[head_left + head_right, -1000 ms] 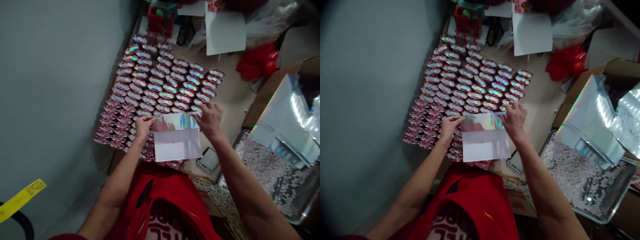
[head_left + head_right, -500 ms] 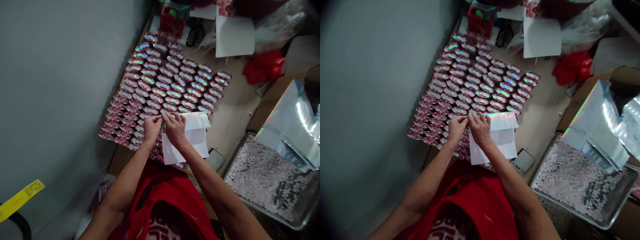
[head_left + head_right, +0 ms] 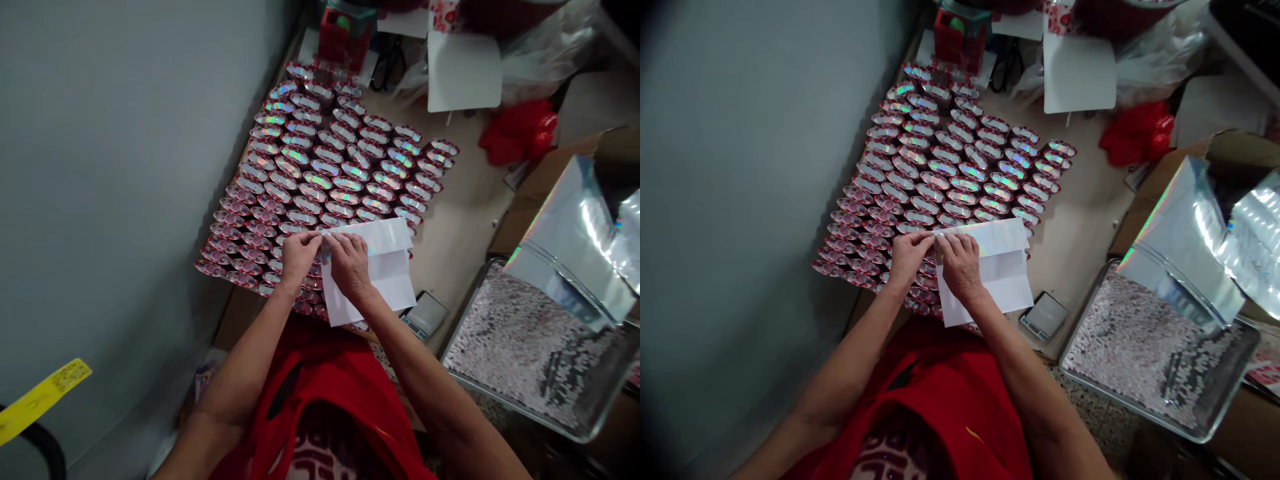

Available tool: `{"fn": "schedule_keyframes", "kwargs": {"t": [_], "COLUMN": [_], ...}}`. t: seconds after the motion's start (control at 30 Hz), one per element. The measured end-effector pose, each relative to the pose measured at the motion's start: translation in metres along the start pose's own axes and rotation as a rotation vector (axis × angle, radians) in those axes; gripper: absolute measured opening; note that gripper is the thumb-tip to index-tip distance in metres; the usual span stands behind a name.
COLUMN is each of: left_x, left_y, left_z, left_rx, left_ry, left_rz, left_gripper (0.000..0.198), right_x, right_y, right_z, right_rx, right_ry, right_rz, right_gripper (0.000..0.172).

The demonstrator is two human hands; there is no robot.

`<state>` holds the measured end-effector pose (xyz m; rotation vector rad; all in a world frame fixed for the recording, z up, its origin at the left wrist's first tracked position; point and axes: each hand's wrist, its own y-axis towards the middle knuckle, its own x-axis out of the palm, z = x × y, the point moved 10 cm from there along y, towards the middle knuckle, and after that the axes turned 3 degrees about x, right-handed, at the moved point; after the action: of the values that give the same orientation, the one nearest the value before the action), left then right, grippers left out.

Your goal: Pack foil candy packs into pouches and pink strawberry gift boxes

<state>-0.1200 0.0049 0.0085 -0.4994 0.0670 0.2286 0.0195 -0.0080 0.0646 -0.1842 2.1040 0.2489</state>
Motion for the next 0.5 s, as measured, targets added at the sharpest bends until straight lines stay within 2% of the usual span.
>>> {"fn": "schedule_keyframes", "kwargs": {"t": [0.17, 0.27, 0.37, 0.43, 0.5], "left_x": [-0.001, 0.000, -0.001, 0.002, 0.007], "left_y": [-0.003, -0.003, 0.003, 0.007, 0.011], "left_z": [0.003, 0.000, -0.001, -0.006, -0.010], "left_rx": [-0.061, -0.097, -0.053, -0.055, -0.058], "left_ry": [-0.035, -0.058, -0.005, -0.021, -0.053], "left_rz": [-0.015, -0.013, 0.006, -0.004, -0.017], "left_gripper": [0.024, 0.028, 0.030, 0.030, 0.032], "right_x": [-0.007, -0.009, -0.012, -0.023, -0.043], "right_y": [0.009, 0.014, 0.017, 0.016, 0.011], "right_z": [-0.002, -0.001, -0.001, -0.004, -0.013], "right_rx": [0.019, 0.001, -0.058, -0.119, -0.182], "right_ry": [-0.048, -0.093, -0.115, -0.127, -0.117], "right_rz": [-0.019, -0.016, -0.005, -0.007, -0.024], "right_gripper": [0.021, 0.022, 0.024, 0.026, 0.028]}}
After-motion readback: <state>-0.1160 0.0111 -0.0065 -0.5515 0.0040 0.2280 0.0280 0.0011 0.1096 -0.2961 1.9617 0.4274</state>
